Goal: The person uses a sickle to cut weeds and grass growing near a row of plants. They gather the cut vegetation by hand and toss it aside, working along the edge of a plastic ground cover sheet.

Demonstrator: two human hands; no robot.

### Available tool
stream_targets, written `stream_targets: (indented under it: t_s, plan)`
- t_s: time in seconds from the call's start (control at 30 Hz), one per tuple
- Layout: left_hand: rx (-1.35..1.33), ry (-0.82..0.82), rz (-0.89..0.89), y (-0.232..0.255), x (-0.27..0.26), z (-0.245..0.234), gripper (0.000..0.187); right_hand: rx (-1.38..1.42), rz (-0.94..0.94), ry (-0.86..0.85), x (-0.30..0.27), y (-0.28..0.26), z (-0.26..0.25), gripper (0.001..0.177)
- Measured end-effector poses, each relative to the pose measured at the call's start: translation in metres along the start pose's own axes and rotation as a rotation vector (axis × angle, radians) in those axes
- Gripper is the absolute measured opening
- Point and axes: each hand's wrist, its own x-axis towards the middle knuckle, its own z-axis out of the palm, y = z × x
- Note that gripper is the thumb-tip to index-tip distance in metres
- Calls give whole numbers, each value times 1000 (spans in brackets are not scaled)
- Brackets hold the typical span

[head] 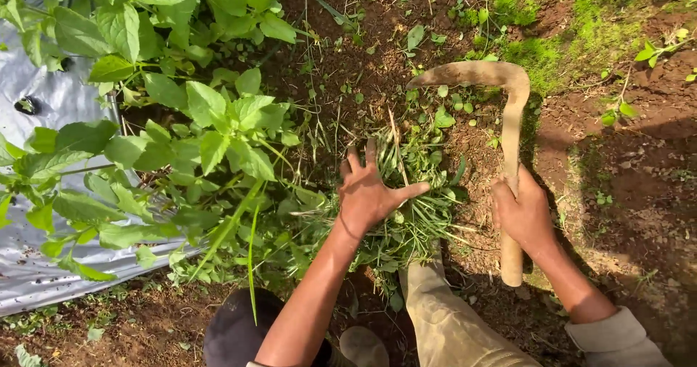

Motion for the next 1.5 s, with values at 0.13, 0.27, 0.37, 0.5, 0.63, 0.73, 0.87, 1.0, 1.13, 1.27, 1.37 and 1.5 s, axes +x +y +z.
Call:
stream_targets:
  t_s: [0.13, 0.27, 0.37, 0.5, 0.63, 0.73, 0.87, 1.0, 1.13, 1.27, 1.37, 1.5]
  plan:
    - [265, -44, 101, -4, 8, 36, 138, 34, -7, 43, 6, 4, -12, 12]
    - [386, 299, 355, -60, 64, 110, 85, 19, 57, 52, 1, -3, -11, 11]
    - [184, 356, 326, -61, 80, 85, 67, 23, 35, 60, 0, 1, -16, 12]
    - [-301, 295, -72, -6, 73, 16, 85, 22, -76, 151, -4, -5, -34, 13]
    - [-907, 460, -21, 80, 57, -63, 90, 38, 24, 302, -11, -8, -52, 7]
    - [-1008, 784, 209, 112, 88, -56, 88, 192, -191, 383, -15, -14, -58, 20]
    - [-753, 167, 206, 134, 93, -14, 122, 285, -303, 384, -17, -32, -51, 17]
    - [-382, 98, 500, 95, 104, 30, 102, 298, -190, 363, -13, -49, -24, 16]
    - [-365, 519, 588, 17, 84, 49, 96, 168, -285, 217, -6, -35, -15, 13]
    - [209, 505, 519, -77, 72, 74, 79, 159, -174, 194, -3, -37, -7, 12]
    - [1136, 270, 643, -128, 36, 71, 64, 140, -198, 184, -1, -30, -6, 12]
    - [1432, -403, 710, -102, -19, 56, 85, 167, -156, 178, -3, -23, -4, 11]
